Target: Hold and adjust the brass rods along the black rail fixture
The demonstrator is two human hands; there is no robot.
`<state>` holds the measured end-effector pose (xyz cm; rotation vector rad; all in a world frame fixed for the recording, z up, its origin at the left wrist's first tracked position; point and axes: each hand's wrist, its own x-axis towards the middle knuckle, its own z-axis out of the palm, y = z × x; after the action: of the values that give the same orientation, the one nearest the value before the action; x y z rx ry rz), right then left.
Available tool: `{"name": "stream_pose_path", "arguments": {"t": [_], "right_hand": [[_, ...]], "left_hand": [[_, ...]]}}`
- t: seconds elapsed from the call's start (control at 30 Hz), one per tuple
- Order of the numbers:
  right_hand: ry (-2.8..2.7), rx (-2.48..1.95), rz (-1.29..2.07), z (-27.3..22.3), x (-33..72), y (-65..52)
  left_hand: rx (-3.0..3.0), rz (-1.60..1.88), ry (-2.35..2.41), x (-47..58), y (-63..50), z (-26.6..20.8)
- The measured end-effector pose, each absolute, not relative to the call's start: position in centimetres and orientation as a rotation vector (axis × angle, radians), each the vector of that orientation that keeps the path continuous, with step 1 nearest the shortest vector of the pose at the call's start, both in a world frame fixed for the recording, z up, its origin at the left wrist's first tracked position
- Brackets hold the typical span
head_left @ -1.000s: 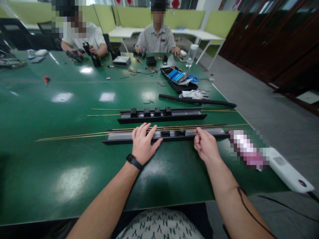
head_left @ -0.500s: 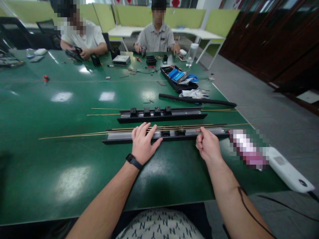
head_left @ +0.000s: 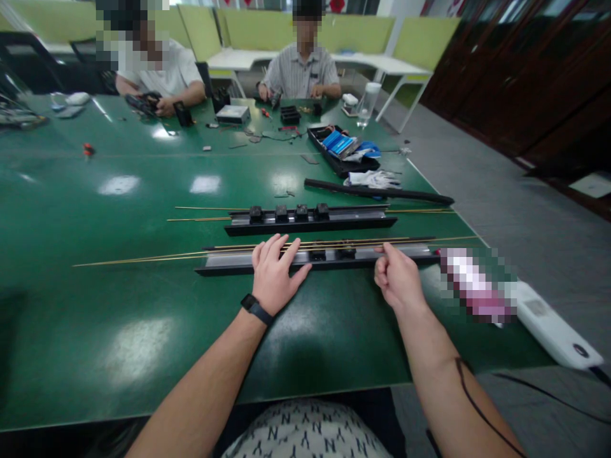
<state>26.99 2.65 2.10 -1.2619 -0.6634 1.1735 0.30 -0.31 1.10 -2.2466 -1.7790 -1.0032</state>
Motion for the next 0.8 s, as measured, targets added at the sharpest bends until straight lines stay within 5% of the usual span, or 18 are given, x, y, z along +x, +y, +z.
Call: {"name": "stream_pose_path", "arguments": {"t": [0.8], "right_hand": [[-0.689,-1.265,1.179,2.17,26.9,2.51]], "left_hand": [[-2.234,-1.003,-1.77,0.32,-0.23,1.06]]}}
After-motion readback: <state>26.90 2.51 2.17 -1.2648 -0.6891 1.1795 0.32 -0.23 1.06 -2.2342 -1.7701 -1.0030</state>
